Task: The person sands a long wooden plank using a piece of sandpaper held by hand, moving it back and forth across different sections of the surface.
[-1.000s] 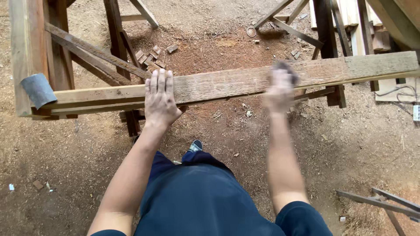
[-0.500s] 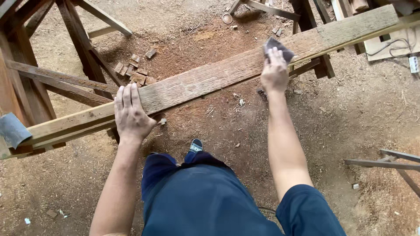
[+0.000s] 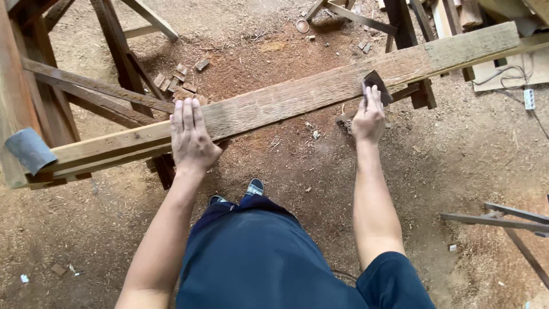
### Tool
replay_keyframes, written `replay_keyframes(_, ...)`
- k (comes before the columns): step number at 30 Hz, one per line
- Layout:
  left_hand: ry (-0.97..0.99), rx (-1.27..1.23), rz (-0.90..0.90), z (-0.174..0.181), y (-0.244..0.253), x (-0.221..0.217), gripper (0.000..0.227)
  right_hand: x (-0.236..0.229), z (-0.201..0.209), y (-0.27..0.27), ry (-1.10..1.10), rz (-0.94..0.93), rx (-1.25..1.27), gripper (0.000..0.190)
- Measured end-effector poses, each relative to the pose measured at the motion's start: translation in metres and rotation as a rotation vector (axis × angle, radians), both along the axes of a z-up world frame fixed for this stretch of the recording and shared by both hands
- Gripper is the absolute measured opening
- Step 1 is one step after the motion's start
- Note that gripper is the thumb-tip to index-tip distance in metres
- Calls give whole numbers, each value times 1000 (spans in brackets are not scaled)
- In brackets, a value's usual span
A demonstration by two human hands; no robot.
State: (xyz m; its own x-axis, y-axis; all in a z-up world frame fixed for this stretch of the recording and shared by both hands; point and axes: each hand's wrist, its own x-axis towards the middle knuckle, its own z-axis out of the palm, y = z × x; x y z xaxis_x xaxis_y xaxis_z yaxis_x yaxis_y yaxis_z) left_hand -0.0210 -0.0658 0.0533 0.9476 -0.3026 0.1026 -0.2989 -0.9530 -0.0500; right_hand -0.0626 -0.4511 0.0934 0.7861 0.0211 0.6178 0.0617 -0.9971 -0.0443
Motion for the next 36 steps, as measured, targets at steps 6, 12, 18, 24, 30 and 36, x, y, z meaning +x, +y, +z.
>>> replay_keyframes(6,-6,-158,-61,-3,5,10,111,3,-45,182,159,322,156,28)
replay_keyframes(12,100,-107,-45,14,-1,15,112,19,-62,87,243,203,420,33)
replay_keyframes(18,113,-5,-41,6,-1,17,97,57,-42,73,214,147,127,30)
replay_keyframes(24,70,-96,-30,9,3,11,112,34,-32,212,8,498,161,27)
replay_keyframes(30,140,-47,16,20,-5,9,114,68,-28,19,175,48,73,37)
replay_keyframes(36,79,-68,41,-6,7,9,107,74,-25,155,363,468,319,39)
